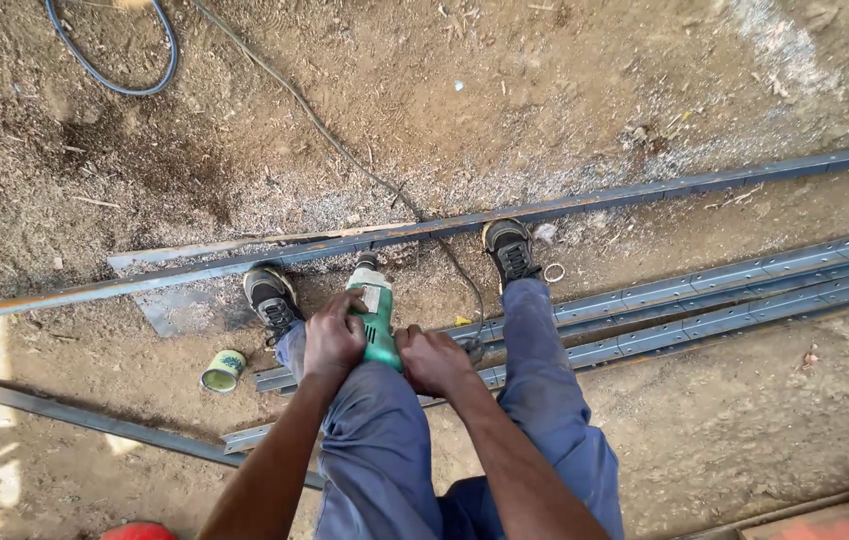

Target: Drilling holes into metal beams using a corded power drill on a fabrication floor.

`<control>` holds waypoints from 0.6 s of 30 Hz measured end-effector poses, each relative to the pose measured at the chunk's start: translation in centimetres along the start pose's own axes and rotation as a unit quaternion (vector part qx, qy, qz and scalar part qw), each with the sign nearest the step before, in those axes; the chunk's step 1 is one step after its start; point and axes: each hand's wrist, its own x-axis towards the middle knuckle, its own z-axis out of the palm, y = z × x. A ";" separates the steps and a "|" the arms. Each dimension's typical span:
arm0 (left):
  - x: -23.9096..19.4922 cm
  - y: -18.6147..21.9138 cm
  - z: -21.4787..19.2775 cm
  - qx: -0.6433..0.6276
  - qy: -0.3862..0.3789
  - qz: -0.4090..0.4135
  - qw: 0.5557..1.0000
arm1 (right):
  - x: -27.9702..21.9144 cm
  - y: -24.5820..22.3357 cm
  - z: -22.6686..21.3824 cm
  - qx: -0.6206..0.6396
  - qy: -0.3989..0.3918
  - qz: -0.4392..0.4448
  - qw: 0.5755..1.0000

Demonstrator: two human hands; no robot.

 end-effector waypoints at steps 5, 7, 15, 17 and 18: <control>-0.9 1.1 -2.9 0.018 -0.002 -0.038 0.999 | -0.2 -1.9 0.3 0.034 -0.038 0.029 0.998; -2.6 -1.4 -2.6 0.001 0.035 -0.018 0.999 | -0.2 -2.0 2.2 0.073 -0.033 0.067 0.995; -9.6 -16.4 8.8 -0.237 -0.239 -0.305 0.891 | -5.5 -5.0 2.9 0.087 -0.047 0.068 0.993; -4.8 -3.3 1.0 -0.417 -0.253 -0.439 0.755 | -7.8 -5.4 1.8 0.111 -0.034 0.074 0.990; -4.6 3.1 -5.4 -0.565 -0.249 -0.547 0.565 | -9.5 -5.9 1.4 0.144 -0.029 0.076 0.986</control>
